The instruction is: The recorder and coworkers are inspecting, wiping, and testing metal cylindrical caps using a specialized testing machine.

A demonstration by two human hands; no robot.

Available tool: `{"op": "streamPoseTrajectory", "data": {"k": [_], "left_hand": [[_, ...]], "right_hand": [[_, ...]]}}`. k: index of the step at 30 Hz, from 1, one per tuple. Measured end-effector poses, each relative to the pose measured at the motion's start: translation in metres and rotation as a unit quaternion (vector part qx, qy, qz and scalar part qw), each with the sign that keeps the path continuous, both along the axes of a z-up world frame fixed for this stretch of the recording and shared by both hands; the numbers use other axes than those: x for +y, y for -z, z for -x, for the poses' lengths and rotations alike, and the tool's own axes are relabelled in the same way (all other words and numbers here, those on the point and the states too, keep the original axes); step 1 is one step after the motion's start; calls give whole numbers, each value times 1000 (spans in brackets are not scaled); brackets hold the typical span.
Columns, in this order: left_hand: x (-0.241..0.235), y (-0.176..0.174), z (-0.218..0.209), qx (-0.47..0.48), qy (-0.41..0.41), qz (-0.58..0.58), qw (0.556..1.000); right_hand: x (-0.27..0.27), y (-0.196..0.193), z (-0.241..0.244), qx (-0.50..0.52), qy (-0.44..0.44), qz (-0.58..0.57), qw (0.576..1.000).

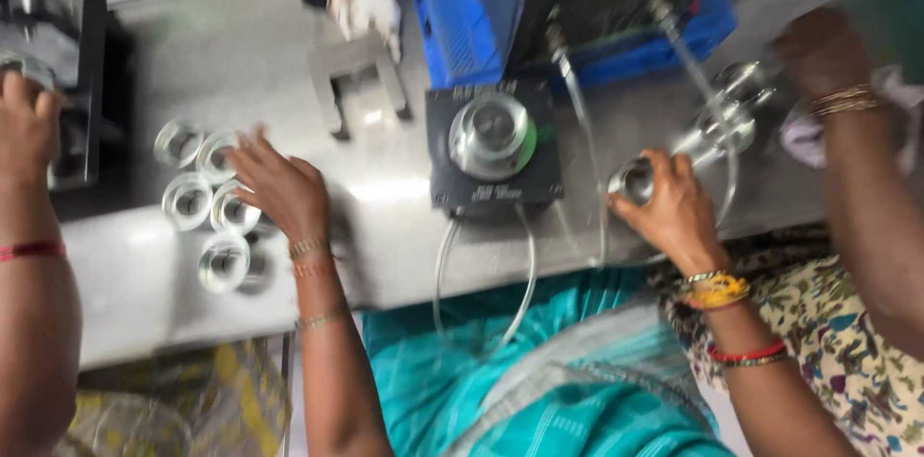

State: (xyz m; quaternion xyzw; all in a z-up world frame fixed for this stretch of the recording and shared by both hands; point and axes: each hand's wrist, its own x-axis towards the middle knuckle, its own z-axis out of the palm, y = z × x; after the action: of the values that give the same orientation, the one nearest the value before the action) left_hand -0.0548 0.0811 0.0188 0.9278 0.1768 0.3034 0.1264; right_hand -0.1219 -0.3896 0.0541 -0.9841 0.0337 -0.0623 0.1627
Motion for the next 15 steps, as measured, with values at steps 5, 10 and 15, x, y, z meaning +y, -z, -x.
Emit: {"op": "streamPoseTrajectory", "data": {"k": [5, 10, 15], "left_hand": [[-140, -70, 13, -41, 309, 174, 934], [-199, -93, 24, 71, 302, 95, 946], [-197, -88, 32, -19, 329, 57, 943]], "right_hand": [[-3, 6, -12, -57, 13, -95, 994], [17, -35, -8, -15, 82, -329, 941], [16, -60, -7, -120, 10, -368, 922]]}}
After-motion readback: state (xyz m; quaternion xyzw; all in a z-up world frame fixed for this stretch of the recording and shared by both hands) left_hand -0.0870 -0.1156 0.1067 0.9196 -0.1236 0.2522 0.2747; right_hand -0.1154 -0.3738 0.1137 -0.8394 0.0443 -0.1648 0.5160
